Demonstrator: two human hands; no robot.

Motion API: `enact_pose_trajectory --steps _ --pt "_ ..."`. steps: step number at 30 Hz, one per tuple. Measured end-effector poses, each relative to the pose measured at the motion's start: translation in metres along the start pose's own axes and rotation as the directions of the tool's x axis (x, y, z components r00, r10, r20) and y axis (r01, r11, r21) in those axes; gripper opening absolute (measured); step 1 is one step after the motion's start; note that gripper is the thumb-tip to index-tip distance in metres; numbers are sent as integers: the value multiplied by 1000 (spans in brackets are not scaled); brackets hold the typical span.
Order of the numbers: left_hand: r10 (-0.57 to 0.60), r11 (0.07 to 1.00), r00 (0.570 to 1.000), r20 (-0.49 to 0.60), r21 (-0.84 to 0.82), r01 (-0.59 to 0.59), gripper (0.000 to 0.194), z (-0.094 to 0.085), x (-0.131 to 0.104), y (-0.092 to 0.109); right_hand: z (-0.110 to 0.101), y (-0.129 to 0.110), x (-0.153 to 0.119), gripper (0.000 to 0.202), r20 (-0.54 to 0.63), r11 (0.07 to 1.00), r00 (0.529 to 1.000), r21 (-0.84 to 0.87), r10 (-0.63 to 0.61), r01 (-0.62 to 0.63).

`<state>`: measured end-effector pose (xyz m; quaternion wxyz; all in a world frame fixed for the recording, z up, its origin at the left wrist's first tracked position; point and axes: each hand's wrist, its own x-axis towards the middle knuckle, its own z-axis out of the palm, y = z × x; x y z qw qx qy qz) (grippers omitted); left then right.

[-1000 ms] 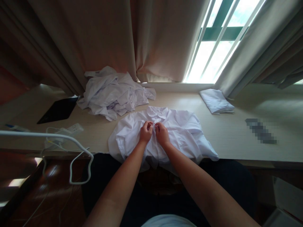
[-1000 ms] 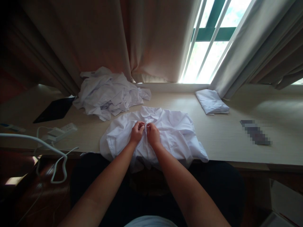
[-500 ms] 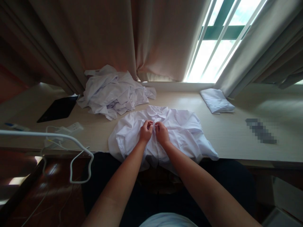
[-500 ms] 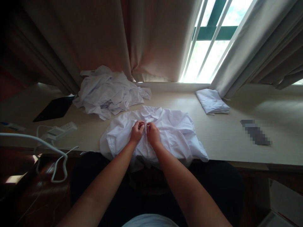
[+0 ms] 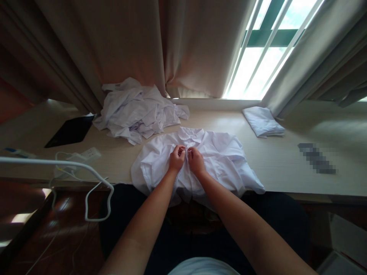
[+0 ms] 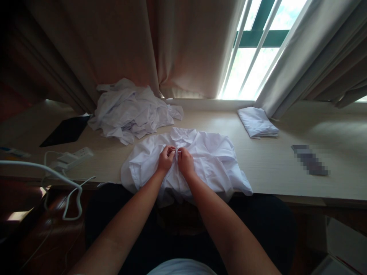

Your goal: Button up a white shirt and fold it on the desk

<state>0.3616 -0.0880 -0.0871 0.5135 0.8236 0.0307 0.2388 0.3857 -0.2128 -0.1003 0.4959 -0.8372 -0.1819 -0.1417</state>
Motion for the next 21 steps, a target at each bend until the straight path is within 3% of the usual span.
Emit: enact_pose_trajectory --steps 21 --pt "2 1000 1000 -8 7 -2 17 0 0 -1 2 2 1 22 17 1000 1000 -3 14 -14"
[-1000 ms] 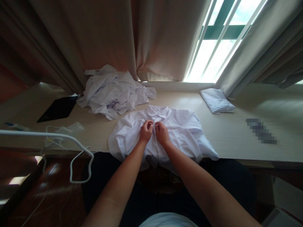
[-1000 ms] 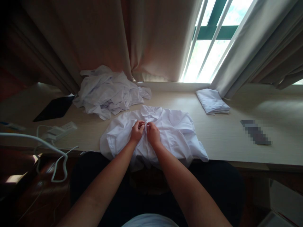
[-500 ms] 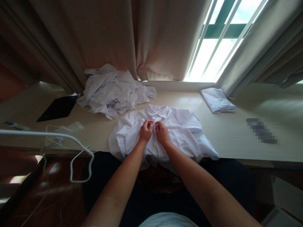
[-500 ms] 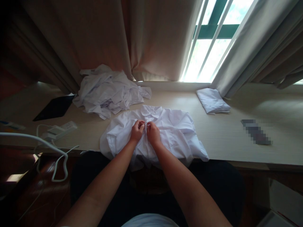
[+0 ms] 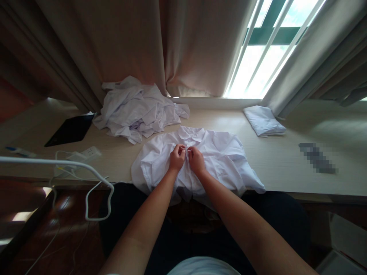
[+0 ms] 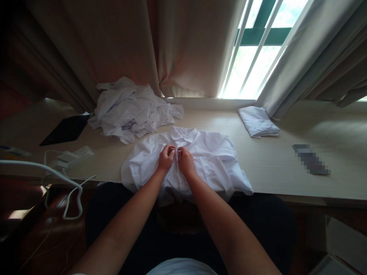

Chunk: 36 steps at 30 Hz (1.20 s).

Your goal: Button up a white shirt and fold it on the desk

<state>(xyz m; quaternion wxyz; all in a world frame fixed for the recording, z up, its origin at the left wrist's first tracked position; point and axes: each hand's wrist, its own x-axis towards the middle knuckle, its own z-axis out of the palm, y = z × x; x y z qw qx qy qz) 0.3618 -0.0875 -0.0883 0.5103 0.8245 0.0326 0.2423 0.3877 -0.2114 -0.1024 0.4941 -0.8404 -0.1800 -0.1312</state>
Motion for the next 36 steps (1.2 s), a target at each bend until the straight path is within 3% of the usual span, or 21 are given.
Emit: enact_pose_trajectory --steps 36 --pt "-22 1000 1000 -2 13 22 15 0 0 4 0 0 -1 22 23 998 1000 -60 -3 4"
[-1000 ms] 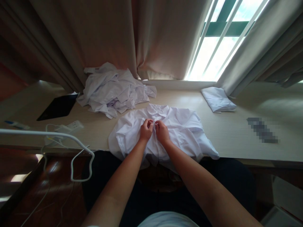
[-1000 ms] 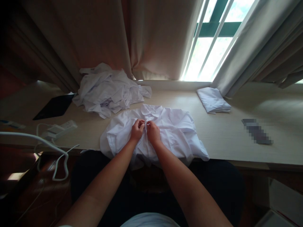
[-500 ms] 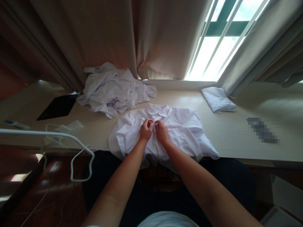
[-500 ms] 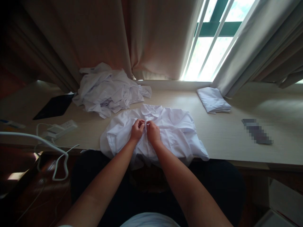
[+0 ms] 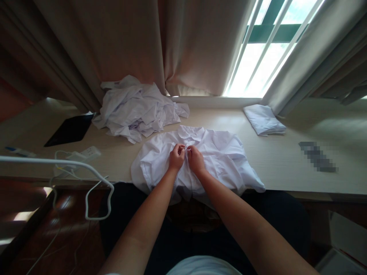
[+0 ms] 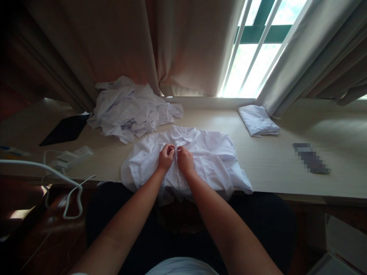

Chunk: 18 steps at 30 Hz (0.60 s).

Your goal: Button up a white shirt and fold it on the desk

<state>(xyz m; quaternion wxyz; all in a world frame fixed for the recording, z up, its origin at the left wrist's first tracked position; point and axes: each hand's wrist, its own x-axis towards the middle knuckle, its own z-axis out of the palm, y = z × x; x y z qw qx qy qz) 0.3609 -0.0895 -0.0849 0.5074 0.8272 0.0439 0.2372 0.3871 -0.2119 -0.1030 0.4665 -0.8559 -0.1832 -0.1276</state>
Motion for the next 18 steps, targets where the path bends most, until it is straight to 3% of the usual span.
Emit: enact_pose_trajectory --steps 18 --pt "7 1000 1000 5 -4 -6 16 1 0 -3 1 -1 0 22 -8 999 1000 -43 15 -15"
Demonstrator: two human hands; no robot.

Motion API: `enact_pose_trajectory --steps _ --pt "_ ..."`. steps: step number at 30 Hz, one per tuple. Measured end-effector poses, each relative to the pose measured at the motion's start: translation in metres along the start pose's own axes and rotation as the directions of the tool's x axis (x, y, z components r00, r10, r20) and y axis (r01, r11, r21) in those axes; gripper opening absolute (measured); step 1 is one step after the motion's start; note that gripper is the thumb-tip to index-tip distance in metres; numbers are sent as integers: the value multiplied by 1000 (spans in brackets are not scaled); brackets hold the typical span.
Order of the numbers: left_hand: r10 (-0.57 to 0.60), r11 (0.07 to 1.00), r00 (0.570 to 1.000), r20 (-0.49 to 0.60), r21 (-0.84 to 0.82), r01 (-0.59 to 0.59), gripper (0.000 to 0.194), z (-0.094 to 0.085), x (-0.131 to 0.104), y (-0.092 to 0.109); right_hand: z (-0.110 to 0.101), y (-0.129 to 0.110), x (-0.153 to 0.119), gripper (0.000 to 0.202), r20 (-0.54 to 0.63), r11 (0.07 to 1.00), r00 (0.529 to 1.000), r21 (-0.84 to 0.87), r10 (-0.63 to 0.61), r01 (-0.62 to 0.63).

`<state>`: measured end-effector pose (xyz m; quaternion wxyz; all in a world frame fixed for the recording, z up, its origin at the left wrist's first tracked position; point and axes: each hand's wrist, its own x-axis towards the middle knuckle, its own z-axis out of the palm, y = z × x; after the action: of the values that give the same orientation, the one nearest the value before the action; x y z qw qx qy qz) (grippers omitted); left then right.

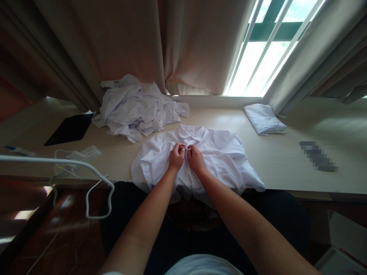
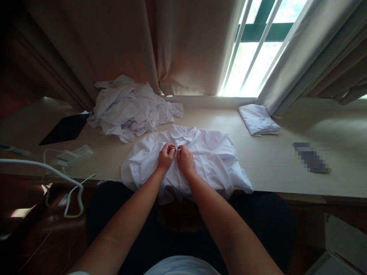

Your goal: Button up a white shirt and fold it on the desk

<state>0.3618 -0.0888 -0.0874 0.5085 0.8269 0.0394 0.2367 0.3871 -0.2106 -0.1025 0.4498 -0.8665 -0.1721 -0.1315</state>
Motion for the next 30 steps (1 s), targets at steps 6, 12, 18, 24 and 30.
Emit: enact_pose_trajectory --steps 6,12,18,24,30 --pt "5 1000 1000 1 -2 -5 15 0 0 0 3 2 1 20 -2 1000 1000 -6 9 -9" --pt "4 1000 1000 4 -6 -4 14 -1 0 1 4 4 1 19 -4 1000 1000 -5 7 -7" --pt "-4 1000 1000 2 -8 4 14 -1 0 2 4 5 1 19 4 1000 1000 -5 13 -13" --pt "-11 1000 1000 0 -7 11 14 -1 -1 2 5 5 0 19 7 1000 1000 -8 12 -12" --pt "-3 1000 1000 8 -6 3 14 0 -1 1 5 5 1 19 16 1000 1000 -18 21 -20"
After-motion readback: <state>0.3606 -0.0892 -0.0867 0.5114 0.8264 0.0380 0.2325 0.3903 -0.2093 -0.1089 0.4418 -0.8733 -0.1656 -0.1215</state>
